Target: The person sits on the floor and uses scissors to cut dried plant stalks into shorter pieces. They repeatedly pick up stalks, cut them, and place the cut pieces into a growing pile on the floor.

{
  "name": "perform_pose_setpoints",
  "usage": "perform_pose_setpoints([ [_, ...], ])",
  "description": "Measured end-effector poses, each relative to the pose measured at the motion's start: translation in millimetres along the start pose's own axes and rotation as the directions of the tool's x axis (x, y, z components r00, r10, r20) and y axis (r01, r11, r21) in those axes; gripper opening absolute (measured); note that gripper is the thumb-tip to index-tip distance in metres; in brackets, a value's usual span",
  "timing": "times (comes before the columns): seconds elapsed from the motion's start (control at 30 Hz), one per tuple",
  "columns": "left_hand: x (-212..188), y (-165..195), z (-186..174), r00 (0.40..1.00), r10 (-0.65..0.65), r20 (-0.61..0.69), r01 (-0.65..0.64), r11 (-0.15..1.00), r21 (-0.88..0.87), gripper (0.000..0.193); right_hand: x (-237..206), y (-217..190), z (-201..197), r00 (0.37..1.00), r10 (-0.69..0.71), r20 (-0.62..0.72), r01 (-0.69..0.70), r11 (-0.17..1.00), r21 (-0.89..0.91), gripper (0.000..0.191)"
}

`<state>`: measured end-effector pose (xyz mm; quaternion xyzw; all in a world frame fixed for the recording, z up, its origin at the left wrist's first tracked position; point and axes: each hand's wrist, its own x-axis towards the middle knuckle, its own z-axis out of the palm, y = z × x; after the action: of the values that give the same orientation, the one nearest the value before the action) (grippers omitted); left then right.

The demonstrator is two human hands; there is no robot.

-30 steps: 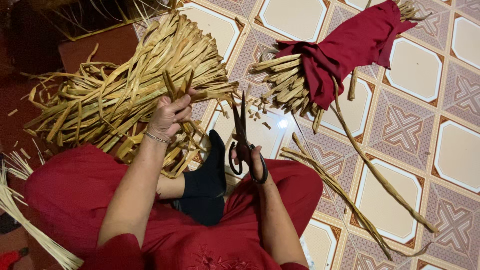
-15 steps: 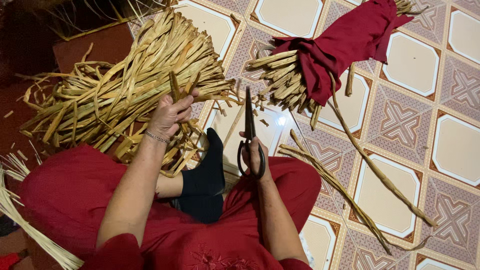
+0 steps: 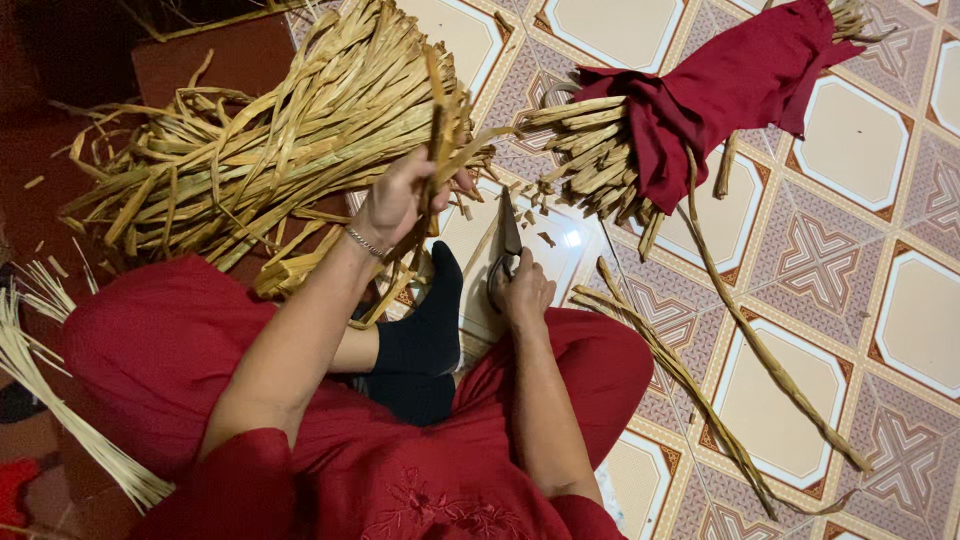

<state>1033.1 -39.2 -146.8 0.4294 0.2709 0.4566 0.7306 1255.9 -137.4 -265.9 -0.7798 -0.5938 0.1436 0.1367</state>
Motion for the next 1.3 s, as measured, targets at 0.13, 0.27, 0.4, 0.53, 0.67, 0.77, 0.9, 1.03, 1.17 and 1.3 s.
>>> perform_pose_setpoints([
  [0.13,10,-10,7,0.996,-0.087,0.016,0.083,0.983,0.161,0.027,0,2,3,0.996,-0.038,0.075,0.046,0.994,-0.103,0.058],
  [0.27,20,-31,14,0.992,-0.079,0.098,0.050,0.961,0.271,0.023,-3,5,-3,0.986,0.016,0.165,-0.003,0.997,-0.079,0.049],
  [0.4,36,-40,27,0.966,0.034,0.257,-0.145,0.891,0.430,0.015,-2,4,-12,0.978,0.032,0.205,0.006,0.983,-0.184,0.045],
  [0.53,50,-26,54,0.956,-0.033,0.292,-0.150,0.800,0.581,0.018,-6,-1,-23,0.962,-0.271,0.042,0.226,0.869,0.440,0.050],
  [0.67,58,-9,92,0.927,-0.165,0.337,-0.080,0.791,0.606,0.030,-7,-5,-36,0.948,-0.266,0.175,-0.080,0.334,0.939,0.049],
  [0.77,58,-6,122,0.898,-0.180,0.402,-0.114,0.787,0.606,0.061,-1,-12,-42,0.969,-0.245,0.028,0.031,0.233,0.972,0.025],
  [0.9,52,-5,138,0.899,-0.107,0.424,-0.278,0.610,0.742,0.095,10,-1,-71,0.993,-0.121,0.017,-0.019,-0.014,1.000,0.033],
  [1.03,41,6,111,0.904,-0.131,0.406,-0.264,0.576,0.773,0.104,7,52,-144,0.983,0.124,-0.136,0.133,0.036,0.990,0.033],
  [1.17,16,3,63,0.939,-0.214,0.267,-0.107,0.559,0.822,0.104,-16,110,-208,0.950,0.182,-0.255,0.266,-0.038,0.963,0.028],
  [1.3,9,-27,32,0.879,-0.449,0.162,0.026,0.384,0.923,0.128,-44,150,-240,0.940,0.209,-0.271,0.297,-0.104,0.949,0.025],
])
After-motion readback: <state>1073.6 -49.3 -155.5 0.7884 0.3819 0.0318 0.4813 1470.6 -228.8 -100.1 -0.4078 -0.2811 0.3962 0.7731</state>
